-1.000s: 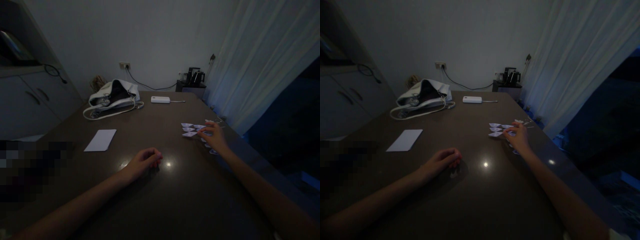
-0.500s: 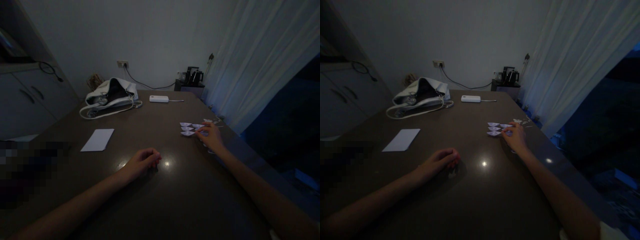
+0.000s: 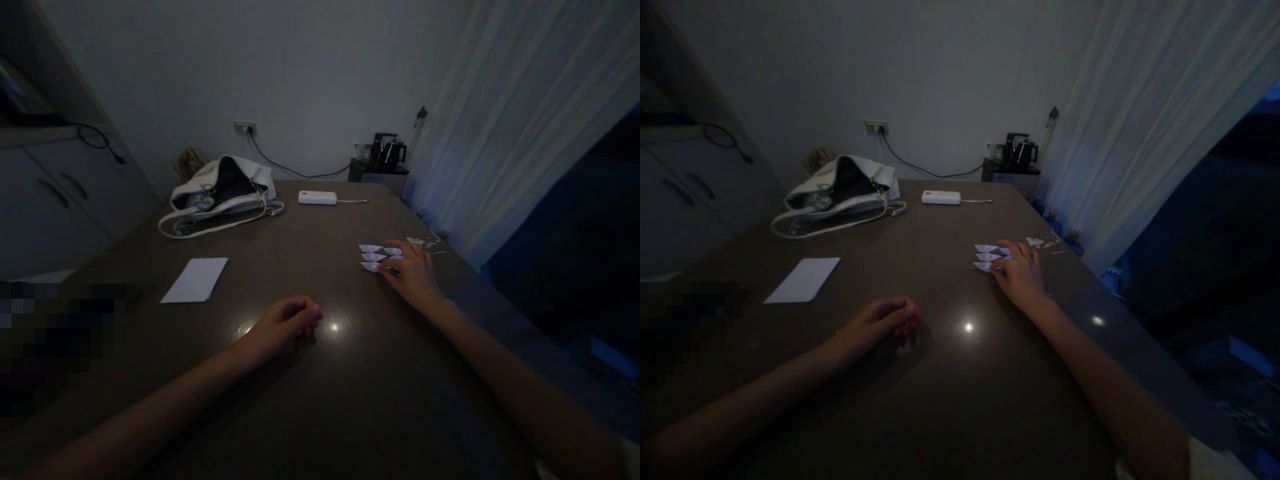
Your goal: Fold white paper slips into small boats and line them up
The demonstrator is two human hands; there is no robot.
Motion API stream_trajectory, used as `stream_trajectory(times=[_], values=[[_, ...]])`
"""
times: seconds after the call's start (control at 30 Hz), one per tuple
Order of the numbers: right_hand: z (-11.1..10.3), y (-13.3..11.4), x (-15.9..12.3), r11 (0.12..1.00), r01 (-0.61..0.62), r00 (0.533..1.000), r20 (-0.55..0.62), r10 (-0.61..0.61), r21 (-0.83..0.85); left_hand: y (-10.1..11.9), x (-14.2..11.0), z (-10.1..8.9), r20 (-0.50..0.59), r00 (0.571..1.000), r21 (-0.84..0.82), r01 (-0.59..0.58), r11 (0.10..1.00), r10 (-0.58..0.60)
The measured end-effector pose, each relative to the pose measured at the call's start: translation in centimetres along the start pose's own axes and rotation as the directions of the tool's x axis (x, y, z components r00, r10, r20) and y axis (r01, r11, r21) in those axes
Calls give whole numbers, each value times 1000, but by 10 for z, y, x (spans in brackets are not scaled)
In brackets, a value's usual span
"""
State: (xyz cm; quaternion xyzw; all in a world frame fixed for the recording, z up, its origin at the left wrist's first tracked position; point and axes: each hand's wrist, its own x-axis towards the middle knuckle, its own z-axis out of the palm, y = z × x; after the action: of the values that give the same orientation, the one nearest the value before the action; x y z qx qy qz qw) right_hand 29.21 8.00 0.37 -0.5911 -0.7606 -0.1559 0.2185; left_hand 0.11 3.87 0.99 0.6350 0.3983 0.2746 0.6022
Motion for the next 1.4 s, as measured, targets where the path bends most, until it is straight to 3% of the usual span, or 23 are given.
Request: stream_trajectory(times=[0.67, 0.97, 1.17, 1.4], values=[[-1, 3, 0, 998, -63, 998, -4, 63, 7, -1, 0, -1, 11, 1000, 30, 21, 999, -21], [-3, -5, 1, 999, -44, 998, 38, 45, -20, -1, 1, -1, 14, 1000, 30, -6, 1000, 6], [2, -5, 2, 999, -32, 999, 2, 32, -37, -2, 2, -1, 0, 1000, 45, -20, 999, 20], [1, -6, 1, 999, -20, 999, -31, 19, -47, 4, 0, -4, 13, 998, 159, -60, 985, 59]])
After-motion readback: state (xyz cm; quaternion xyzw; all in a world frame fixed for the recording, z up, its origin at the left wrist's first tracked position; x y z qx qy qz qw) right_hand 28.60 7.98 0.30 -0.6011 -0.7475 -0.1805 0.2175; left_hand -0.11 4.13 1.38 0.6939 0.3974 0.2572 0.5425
